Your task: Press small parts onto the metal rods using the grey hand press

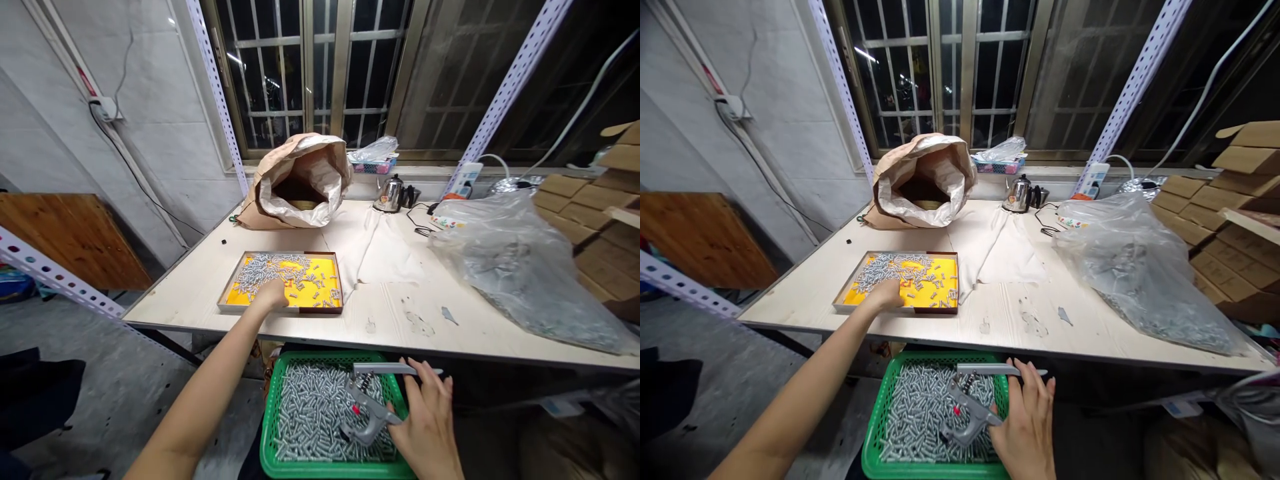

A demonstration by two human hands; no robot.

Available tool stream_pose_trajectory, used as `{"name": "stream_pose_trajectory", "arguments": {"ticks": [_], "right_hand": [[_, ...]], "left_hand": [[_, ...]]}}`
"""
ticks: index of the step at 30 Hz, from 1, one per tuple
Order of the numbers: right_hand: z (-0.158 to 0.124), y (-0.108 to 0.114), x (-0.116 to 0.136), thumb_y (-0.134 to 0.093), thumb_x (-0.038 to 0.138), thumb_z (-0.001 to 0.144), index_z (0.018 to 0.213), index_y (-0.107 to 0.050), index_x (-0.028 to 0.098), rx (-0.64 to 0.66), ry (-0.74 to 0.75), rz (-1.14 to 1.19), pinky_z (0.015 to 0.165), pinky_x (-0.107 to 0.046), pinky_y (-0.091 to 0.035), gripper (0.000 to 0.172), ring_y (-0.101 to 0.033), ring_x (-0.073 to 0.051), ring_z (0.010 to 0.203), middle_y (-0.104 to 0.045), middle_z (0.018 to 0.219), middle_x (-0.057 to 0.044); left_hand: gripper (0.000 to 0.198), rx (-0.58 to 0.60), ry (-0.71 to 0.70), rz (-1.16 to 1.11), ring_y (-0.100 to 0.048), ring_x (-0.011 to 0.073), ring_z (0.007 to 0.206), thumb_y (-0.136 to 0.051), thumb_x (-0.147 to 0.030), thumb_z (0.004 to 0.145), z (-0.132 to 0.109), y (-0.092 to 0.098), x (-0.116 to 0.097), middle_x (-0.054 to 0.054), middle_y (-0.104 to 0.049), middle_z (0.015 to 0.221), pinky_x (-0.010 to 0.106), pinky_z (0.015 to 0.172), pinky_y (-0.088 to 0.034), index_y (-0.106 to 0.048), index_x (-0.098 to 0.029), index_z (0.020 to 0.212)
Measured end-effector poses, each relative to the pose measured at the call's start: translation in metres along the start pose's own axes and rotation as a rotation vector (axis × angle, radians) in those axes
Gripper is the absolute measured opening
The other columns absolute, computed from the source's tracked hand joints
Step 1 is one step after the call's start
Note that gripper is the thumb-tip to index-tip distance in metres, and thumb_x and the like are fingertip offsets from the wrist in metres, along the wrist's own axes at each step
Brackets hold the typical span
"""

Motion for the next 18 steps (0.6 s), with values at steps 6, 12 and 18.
{"name": "stream_pose_trajectory", "arguments": {"ticks": [6,12,18], "right_hand": [[0.026,0.001,0.003,-0.047,0.027,0.077,0.116,-0.048,0.013,0.018,-0.002,0.014,0.106,-0.062,-0.023,0.041,-0.035,-0.033,0.125,-0.045,0.127,-0.016],[0.045,0.001,0.007,-0.050,0.025,0.075,0.110,-0.051,0.014,0.010,-0.010,0.026,0.107,-0.061,-0.023,0.037,-0.033,-0.033,0.126,-0.044,0.129,-0.016],[0.048,0.000,0.014,-0.051,0.024,0.075,0.112,-0.049,0.012,0.010,0.010,0.019,0.107,-0.061,-0.023,0.039,-0.033,-0.033,0.126,-0.045,0.128,-0.017]], "left_hand": [[0.020,-0.115,-0.006,-0.023,-0.063,0.0267,0.093,-0.053,-0.015,0.074,-0.009,0.012,0.010,0.015,-0.070,0.096,0.029,0.072,-0.044,-0.066,-0.013,0.089],[0.009,-0.048,-0.038,-0.089,-0.064,0.0216,0.078,-0.059,-0.020,0.070,-0.008,0.010,0.015,0.008,-0.071,0.079,0.025,0.064,-0.043,-0.068,-0.016,0.069],[0.008,0.001,-0.067,-0.187,-0.064,0.0233,0.072,-0.065,-0.010,0.055,0.005,0.005,0.001,0.007,-0.066,0.061,0.026,0.062,-0.042,-0.061,-0.016,0.054]]}}
Point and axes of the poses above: each hand's wrist, its own z-axis towards the middle knuckle, its own y-axis out of the back of the hand, x = y × z, the point moved 8 cm from there along z, towards the middle knuckle
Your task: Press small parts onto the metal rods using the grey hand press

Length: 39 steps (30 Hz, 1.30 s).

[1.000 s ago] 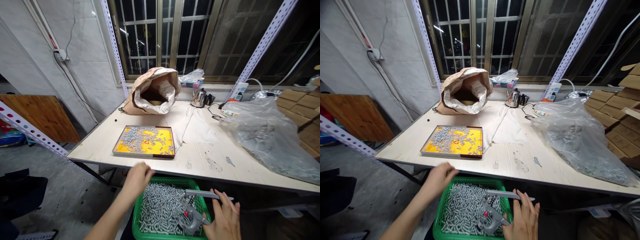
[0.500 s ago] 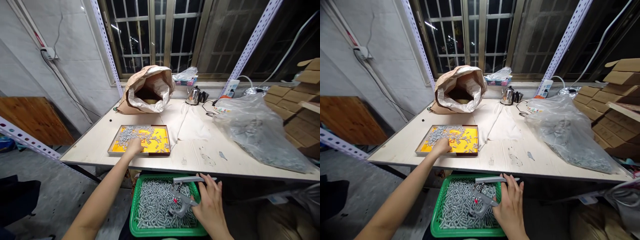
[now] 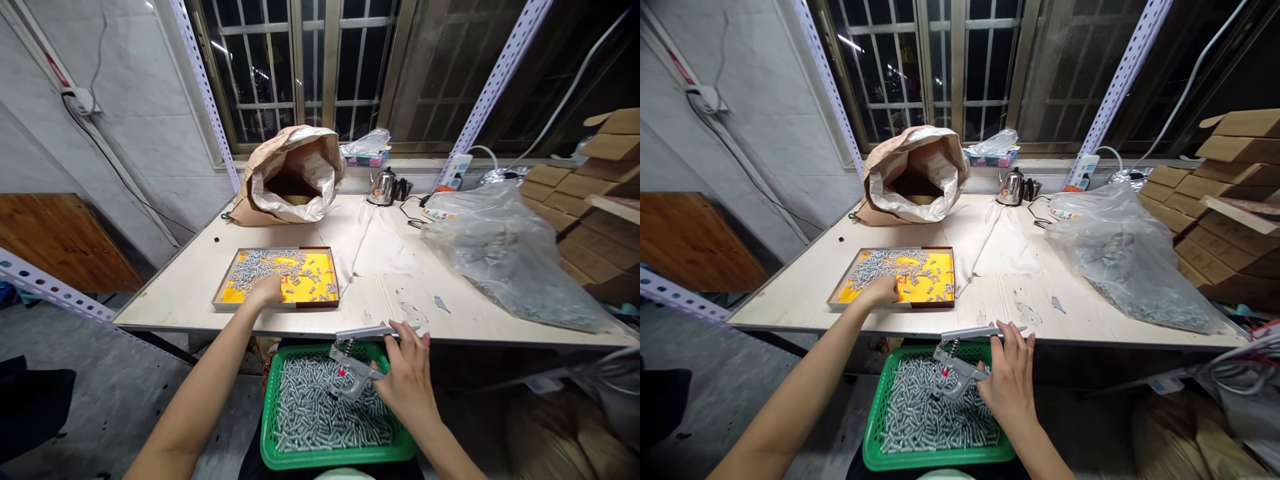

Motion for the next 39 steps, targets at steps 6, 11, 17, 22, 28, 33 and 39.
{"name": "stream_pose_trajectory", "arguments": {"ticks": [6,11,17,22,28,33,39], "right_hand": [[0.010,-0.001,-0.006,-0.048,0.020,0.074,0.119,-0.046,0.011,0.024,-0.039,-0.003,0.108,-0.062,-0.020,0.046,-0.028,-0.033,0.132,-0.042,0.132,-0.017],[0.022,-0.005,-0.001,-0.046,0.014,0.069,0.117,-0.046,0.010,0.065,-0.058,0.037,0.110,-0.061,-0.014,0.048,-0.021,-0.032,0.137,-0.038,0.138,-0.018],[0.024,-0.006,0.009,-0.047,0.011,0.066,0.114,-0.048,0.009,0.076,-0.046,0.049,0.111,-0.061,-0.011,0.048,-0.020,-0.031,0.138,-0.038,0.139,-0.019],[0.020,-0.006,0.014,-0.046,0.009,0.065,0.115,-0.047,0.008,0.092,-0.044,0.055,0.111,-0.062,-0.010,0.049,-0.015,-0.031,0.140,-0.032,0.144,-0.020],[0.011,-0.011,0.014,-0.047,0.009,0.063,0.120,-0.043,0.004,0.175,-0.059,0.039,0.111,-0.062,-0.006,0.057,-0.007,-0.031,0.142,-0.019,0.150,-0.021],[0.006,-0.013,0.011,-0.049,0.011,0.060,0.120,-0.042,0.003,0.208,-0.067,0.044,0.110,-0.063,-0.004,0.061,-0.004,-0.033,0.142,-0.012,0.152,-0.023],[0.006,-0.011,0.009,-0.051,0.013,0.063,0.121,-0.042,0.004,0.189,-0.068,0.062,0.111,-0.063,-0.005,0.060,-0.003,-0.034,0.142,-0.009,0.153,-0.022]], "left_hand": [[0.023,-0.084,-0.118,-0.389,-0.063,0.0171,0.073,-0.052,-0.029,0.079,-0.049,0.002,-0.027,0.006,-0.067,0.078,0.027,0.068,-0.047,-0.060,-0.014,0.094],[0.060,0.201,-0.055,-1.170,-0.059,0.0133,0.061,-0.075,-0.033,0.060,-0.123,-0.062,-0.055,-0.002,-0.062,0.066,0.027,0.065,-0.044,-0.049,-0.013,0.111],[0.073,0.253,-0.034,-1.158,-0.055,0.0125,0.061,-0.074,-0.028,0.062,-0.149,-0.096,-0.061,-0.005,-0.059,0.063,0.025,0.062,-0.038,-0.039,-0.012,0.124],[0.073,0.311,-0.153,-0.919,-0.058,0.0152,0.067,-0.064,-0.018,0.067,-0.149,-0.091,-0.066,-0.003,-0.062,0.066,0.027,0.067,-0.041,-0.034,-0.012,0.133],[0.079,0.324,-0.251,-0.655,-0.062,0.0180,0.075,-0.059,-0.015,0.070,-0.155,-0.086,-0.070,0.000,-0.067,0.072,0.029,0.078,-0.042,-0.027,-0.013,0.142],[0.087,0.374,-0.260,-0.649,-0.062,0.0183,0.078,-0.060,-0.014,0.069,-0.156,-0.092,-0.072,0.000,-0.067,0.072,0.029,0.082,-0.042,-0.020,-0.011,0.146],[0.091,0.417,-0.218,-0.713,-0.059,0.0184,0.078,-0.065,-0.017,0.069,-0.154,-0.100,-0.069,-0.002,-0.061,0.072,0.029,0.079,-0.042,-0.019,-0.015,0.147]]}}
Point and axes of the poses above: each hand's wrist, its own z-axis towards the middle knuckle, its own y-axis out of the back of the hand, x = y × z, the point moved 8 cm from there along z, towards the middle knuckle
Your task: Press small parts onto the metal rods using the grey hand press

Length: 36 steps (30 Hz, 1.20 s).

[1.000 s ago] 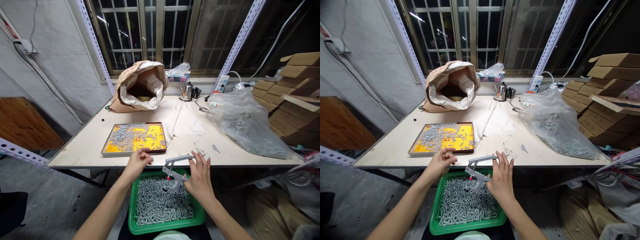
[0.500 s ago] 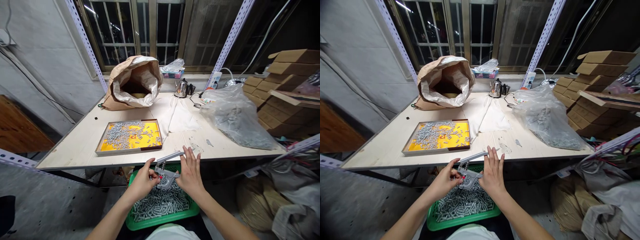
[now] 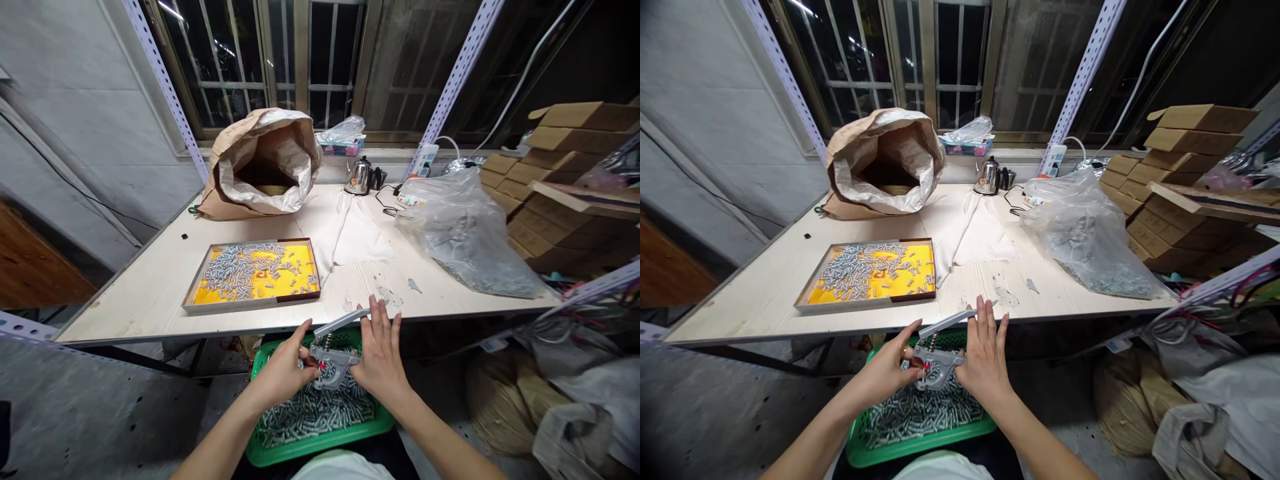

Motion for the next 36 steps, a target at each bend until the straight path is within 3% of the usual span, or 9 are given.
{"name": "stream_pose_trajectory", "arguments": {"ticks": [6,13,20,27,30,34,36], "right_hand": [[-0.001,-0.001,-0.002,-0.054,0.018,0.063,0.123,-0.041,0.004,0.064,0.000,0.036,0.112,-0.060,-0.005,0.063,-0.002,-0.034,0.142,-0.008,0.153,-0.022],[-0.002,-0.002,-0.003,-0.055,0.019,0.062,0.122,-0.042,0.004,0.124,-0.018,0.025,0.113,-0.058,-0.004,0.063,-0.002,-0.034,0.142,-0.004,0.153,-0.022],[-0.005,-0.003,-0.005,-0.053,0.019,0.055,0.117,-0.047,0.008,0.239,-0.012,0.002,0.114,-0.051,-0.011,0.063,-0.014,-0.030,0.141,-0.016,0.152,-0.018],[-0.001,0.018,-0.003,-0.051,0.017,0.049,0.113,-0.048,0.011,0.139,-0.025,-0.007,0.109,-0.048,-0.022,0.065,-0.021,-0.030,0.138,-0.022,0.151,-0.017],[0.002,0.024,-0.002,-0.052,0.017,0.049,0.110,-0.049,0.012,0.103,-0.012,0.004,0.109,-0.049,-0.021,0.061,-0.024,-0.030,0.136,-0.031,0.147,-0.017],[0.003,0.031,0.000,-0.056,0.020,0.057,0.104,-0.050,0.015,0.004,0.034,0.041,0.111,-0.053,-0.017,0.048,-0.035,-0.031,0.128,-0.050,0.128,-0.015],[0.002,0.034,-0.001,-0.057,0.023,0.062,0.099,-0.051,0.016,-0.067,0.064,0.066,0.108,-0.051,-0.024,0.039,-0.045,-0.029,0.116,-0.055,0.115,-0.014]], "left_hand": [[0.094,0.106,0.006,-0.195,-0.058,0.0167,0.074,-0.069,-0.017,0.067,-0.003,-0.007,-0.007,-0.001,-0.060,0.071,0.028,0.073,-0.043,-0.021,-0.015,0.147],[0.093,0.148,0.009,-0.203,-0.059,0.0169,0.076,-0.068,-0.014,0.067,-0.008,-0.012,-0.013,-0.002,-0.058,0.072,0.027,0.069,-0.044,-0.021,-0.017,0.146],[0.096,0.209,0.023,-0.258,-0.058,0.0153,0.074,-0.069,-0.013,0.066,-0.011,-0.019,-0.016,-0.002,-0.058,0.072,0.027,0.068,-0.045,-0.019,-0.017,0.147],[0.095,0.198,0.068,-0.405,-0.059,0.0155,0.073,-0.074,-0.014,0.063,-0.014,-0.023,-0.015,-0.001,-0.060,0.072,0.028,0.070,-0.044,-0.025,-0.015,0.145],[0.098,0.175,0.077,-0.441,-0.059,0.0159,0.073,-0.076,-0.016,0.063,-0.014,-0.023,-0.014,-0.002,-0.059,0.069,0.029,0.070,-0.044,-0.023,-0.013,0.145],[0.101,0.148,0.088,-0.481,-0.058,0.0165,0.072,-0.078,-0.018,0.061,-0.014,-0.020,-0.011,-0.003,-0.056,0.066,0.030,0.071,-0.043,-0.021,-0.009,0.144],[0.101,0.146,0.081,-0.493,-0.057,0.0164,0.073,-0.078,-0.022,0.063,-0.016,-0.017,-0.011,-0.003,-0.056,0.067,0.030,0.071,-0.041,-0.020,-0.010,0.144]]}}
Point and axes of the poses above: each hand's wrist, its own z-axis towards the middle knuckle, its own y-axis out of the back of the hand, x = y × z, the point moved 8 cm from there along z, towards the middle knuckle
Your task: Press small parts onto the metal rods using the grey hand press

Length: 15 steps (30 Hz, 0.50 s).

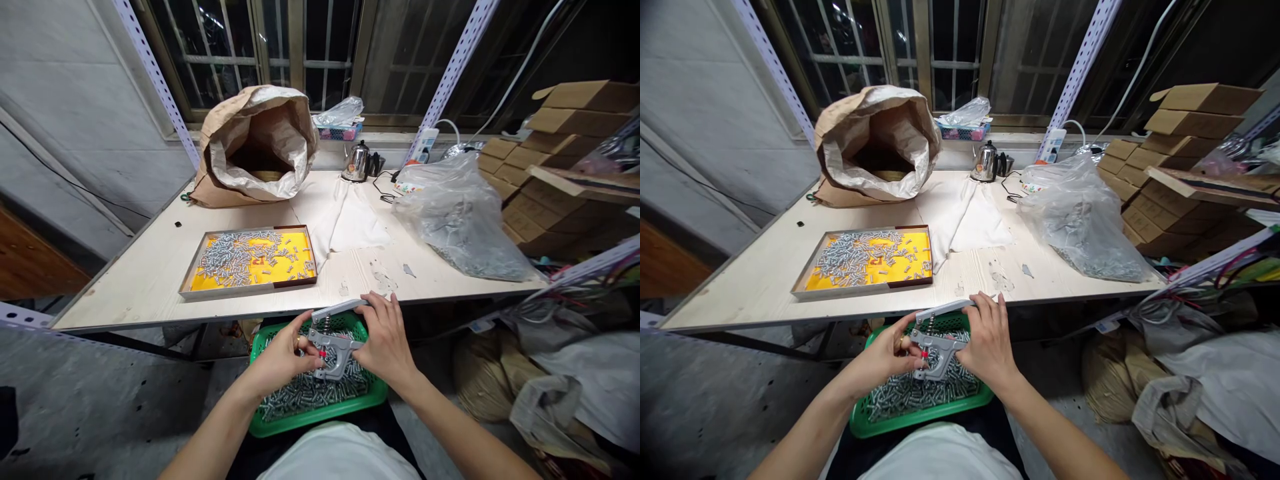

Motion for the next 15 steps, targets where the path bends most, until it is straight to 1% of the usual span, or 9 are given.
{"name": "stream_pose_trajectory", "arguments": {"ticks": [2,4,5,7,9,10,12,14,15], "right_hand": [[0.000,-0.002,-0.002,-0.055,0.021,0.064,0.103,-0.049,0.014,-0.025,0.027,0.000,0.097,-0.044,-0.038,0.040,-0.051,-0.025,0.102,-0.058,0.105,-0.013],[0.001,-0.014,-0.005,-0.052,0.018,0.064,0.108,-0.049,0.011,0.049,0.066,-0.046,0.082,-0.036,-0.045,0.045,-0.052,-0.023,0.090,-0.060,0.096,-0.011],[0.001,-0.023,-0.006,-0.050,0.016,0.063,0.105,-0.051,0.011,0.108,0.089,-0.074,0.075,-0.033,-0.044,0.042,-0.053,-0.022,0.086,-0.060,0.091,-0.010],[0.004,-0.039,-0.006,-0.048,0.015,0.063,0.087,-0.055,0.016,0.216,0.138,-0.116,0.064,-0.028,-0.041,0.026,-0.053,-0.019,0.076,-0.059,0.076,-0.006],[0.008,-0.050,-0.005,-0.048,0.015,0.063,0.072,-0.052,0.020,0.276,0.172,-0.127,0.056,-0.026,-0.034,0.011,-0.051,-0.017,0.065,-0.056,0.064,-0.002],[0.010,-0.054,-0.003,-0.049,0.015,0.063,0.068,-0.050,0.020,0.300,0.182,-0.135,0.054,-0.026,-0.031,0.007,-0.049,-0.016,0.061,-0.055,0.061,-0.001],[0.015,-0.057,0.000,-0.052,0.017,0.065,0.067,-0.050,0.020,0.329,0.181,-0.159,0.053,-0.026,-0.028,0.004,-0.048,-0.015,0.059,-0.054,0.060,-0.001],[0.019,-0.052,0.002,-0.054,0.020,0.068,0.073,-0.051,0.019,0.325,0.154,-0.186,0.057,-0.027,-0.029,0.006,-0.049,-0.016,0.065,-0.057,0.067,-0.003],[0.021,-0.048,0.003,-0.054,0.022,0.069,0.077,-0.052,0.019,0.315,0.133,-0.199,0.060,-0.028,-0.031,0.009,-0.050,-0.017,0.069,-0.057,0.071,-0.004]], "left_hand": [[0.097,-0.020,-0.032,0.002,-0.056,0.0163,0.076,-0.076,-0.029,0.067,-0.004,0.005,-0.005,-0.002,-0.059,0.073,0.030,0.072,-0.040,-0.020,-0.014,0.144],[0.089,-0.094,-0.072,0.017,-0.056,0.0166,0.081,-0.073,-0.037,0.070,-0.008,0.012,-0.011,0.002,-0.063,0.082,0.029,0.073,-0.038,-0.025,-0.015,0.142],[0.084,-0.151,-0.084,0.025,-0.055,0.0167,0.081,-0.071,-0.041,0.071,-0.010,0.016,-0.014,0.004,-0.064,0.085,0.028,0.073,-0.038,-0.030,-0.015,0.139],[0.072,-0.269,-0.084,0.030,-0.054,0.0163,0.077,-0.068,-0.049,0.072,-0.013,0.024,-0.016,0.006,-0.066,0.087,0.027,0.068,-0.037,-0.043,-0.013,0.129],[0.059,-0.350,-0.072,0.015,-0.052,0.0149,0.069,-0.065,-0.054,0.071,-0.014,0.026,-0.015,0.007,-0.067,0.084,0.026,0.064,-0.036,-0.055,-0.013,0.113],[0.053,-0.370,-0.067,0.003,-0.052,0.0144,0.067,-0.064,-0.056,0.071,-0.013,0.026,-0.013,0.007,-0.067,0.081,0.026,0.062,-0.036,-0.059,-0.013,0.102],[0.047,-0.371,-0.057,-0.011,-0.051,0.0140,0.064,-0.061,-0.059,0.071,-0.011,0.023,-0.008,0.006,-0.066,0.074,0.025,0.061,-0.036,-0.064,-0.013,0.083],[0.047,-0.350,-0.044,-0.007,-0.050,0.0142,0.061,-0.059,-0.059,0.071,-0.010,0.019,-0.004,0.004,-0.064,0.066,0.025,0.059,-0.035,-0.067,-0.013,0.071],[0.045,-0.339,-0.037,-0.001,-0.050,0.0143,0.061,-0.060,-0.058,0.072,-0.010,0.017,-0.002,0.004,-0.063,0.064,0.025,0.059,-0.034,-0.068,-0.014,0.069]]}}
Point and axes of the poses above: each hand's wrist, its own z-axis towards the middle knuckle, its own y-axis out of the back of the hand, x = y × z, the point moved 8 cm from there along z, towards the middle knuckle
